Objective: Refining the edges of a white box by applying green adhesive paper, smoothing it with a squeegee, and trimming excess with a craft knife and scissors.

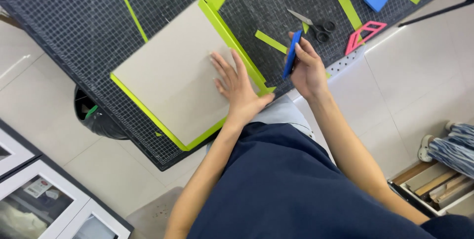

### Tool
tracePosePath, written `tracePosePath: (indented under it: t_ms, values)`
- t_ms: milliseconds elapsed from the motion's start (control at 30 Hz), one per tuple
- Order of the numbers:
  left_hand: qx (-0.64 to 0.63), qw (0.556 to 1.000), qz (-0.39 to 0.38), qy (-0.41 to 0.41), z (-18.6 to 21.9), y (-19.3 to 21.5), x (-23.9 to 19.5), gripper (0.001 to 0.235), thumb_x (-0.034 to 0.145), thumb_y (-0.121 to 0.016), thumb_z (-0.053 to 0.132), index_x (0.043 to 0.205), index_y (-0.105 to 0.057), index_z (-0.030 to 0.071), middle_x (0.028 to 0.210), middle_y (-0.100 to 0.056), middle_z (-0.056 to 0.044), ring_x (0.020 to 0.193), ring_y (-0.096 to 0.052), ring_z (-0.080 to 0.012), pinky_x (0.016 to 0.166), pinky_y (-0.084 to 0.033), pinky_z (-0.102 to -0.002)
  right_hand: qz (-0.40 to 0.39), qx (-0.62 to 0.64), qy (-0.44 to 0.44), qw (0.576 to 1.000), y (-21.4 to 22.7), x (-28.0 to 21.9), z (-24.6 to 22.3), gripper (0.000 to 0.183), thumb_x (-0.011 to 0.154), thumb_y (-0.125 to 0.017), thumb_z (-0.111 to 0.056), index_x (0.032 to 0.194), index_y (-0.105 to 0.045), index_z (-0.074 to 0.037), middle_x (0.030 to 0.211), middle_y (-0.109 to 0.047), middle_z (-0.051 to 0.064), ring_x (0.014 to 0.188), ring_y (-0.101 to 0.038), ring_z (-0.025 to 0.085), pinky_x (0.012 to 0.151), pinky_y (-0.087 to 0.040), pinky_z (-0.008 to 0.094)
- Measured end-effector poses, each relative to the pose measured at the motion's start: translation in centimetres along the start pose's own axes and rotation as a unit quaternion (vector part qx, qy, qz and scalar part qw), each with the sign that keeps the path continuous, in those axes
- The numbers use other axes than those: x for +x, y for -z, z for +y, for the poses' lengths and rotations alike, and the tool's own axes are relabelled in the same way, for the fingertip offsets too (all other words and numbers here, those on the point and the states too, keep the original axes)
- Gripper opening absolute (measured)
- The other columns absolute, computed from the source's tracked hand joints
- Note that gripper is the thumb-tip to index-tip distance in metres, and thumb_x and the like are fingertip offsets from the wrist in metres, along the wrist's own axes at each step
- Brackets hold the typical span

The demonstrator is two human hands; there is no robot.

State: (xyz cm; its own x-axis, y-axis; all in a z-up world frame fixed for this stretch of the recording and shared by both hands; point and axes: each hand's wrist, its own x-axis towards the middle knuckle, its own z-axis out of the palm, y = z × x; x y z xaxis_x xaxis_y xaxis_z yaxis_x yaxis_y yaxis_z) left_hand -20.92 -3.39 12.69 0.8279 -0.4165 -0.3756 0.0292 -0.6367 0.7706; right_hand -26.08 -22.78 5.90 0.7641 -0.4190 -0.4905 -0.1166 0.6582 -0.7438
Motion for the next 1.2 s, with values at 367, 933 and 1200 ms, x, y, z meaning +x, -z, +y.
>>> tracePosePath:
  t_ms: [367, 933, 1200]
  values:
    - [0.085, 0.946, 0.312, 0.020, -2.5, 11.9, 33.0, 0.097, 0.075, -0.088, 0.058, 0.138, -0.038, 0.003, 0.138, -0.040, -0.021, 0.120, -0.047, -0.0477, 0.096, -0.044, -0.060, 0.027, -0.124, 0.018, 0.992, -15.9, 24.6, -1.8, 0.036, 0.083, -0.078, -0.010, 0.112, -0.057, -0.013, 0.090, -0.070, 0.007, 0.072, -0.069, 0.019, 0.058, -0.055, 0.038]
    - [0.384, 0.865, 0.227, -0.230, -7.2, 11.5, 37.7, 0.026, 0.083, -0.063, -0.012, 0.106, -0.064, 0.000, 0.106, -0.058, -0.017, 0.091, -0.059, -0.0321, 0.067, -0.059, -0.036, -0.108, -0.752, 0.143, 0.634, -20.0, 26.2, -5.3, 0.011, 0.097, -0.058, -0.013, 0.106, -0.057, -0.006, 0.077, -0.063, 0.017, 0.067, -0.064, 0.038, 0.058, -0.053, 0.051]
    - [0.420, 0.867, 0.223, -0.149, -11.3, 10.2, 38.3, 0.021, 0.093, -0.050, 0.010, 0.104, -0.068, 0.006, 0.133, -0.053, -0.021, 0.116, -0.056, -0.0360, 0.076, -0.060, -0.048, -0.182, -0.736, 0.530, 0.381, -15.6, 29.4, -1.6, 0.042, 0.080, -0.066, -0.009, 0.122, -0.071, -0.011, 0.109, -0.058, 0.010, 0.095, -0.054, 0.030, 0.067, -0.043, 0.041]
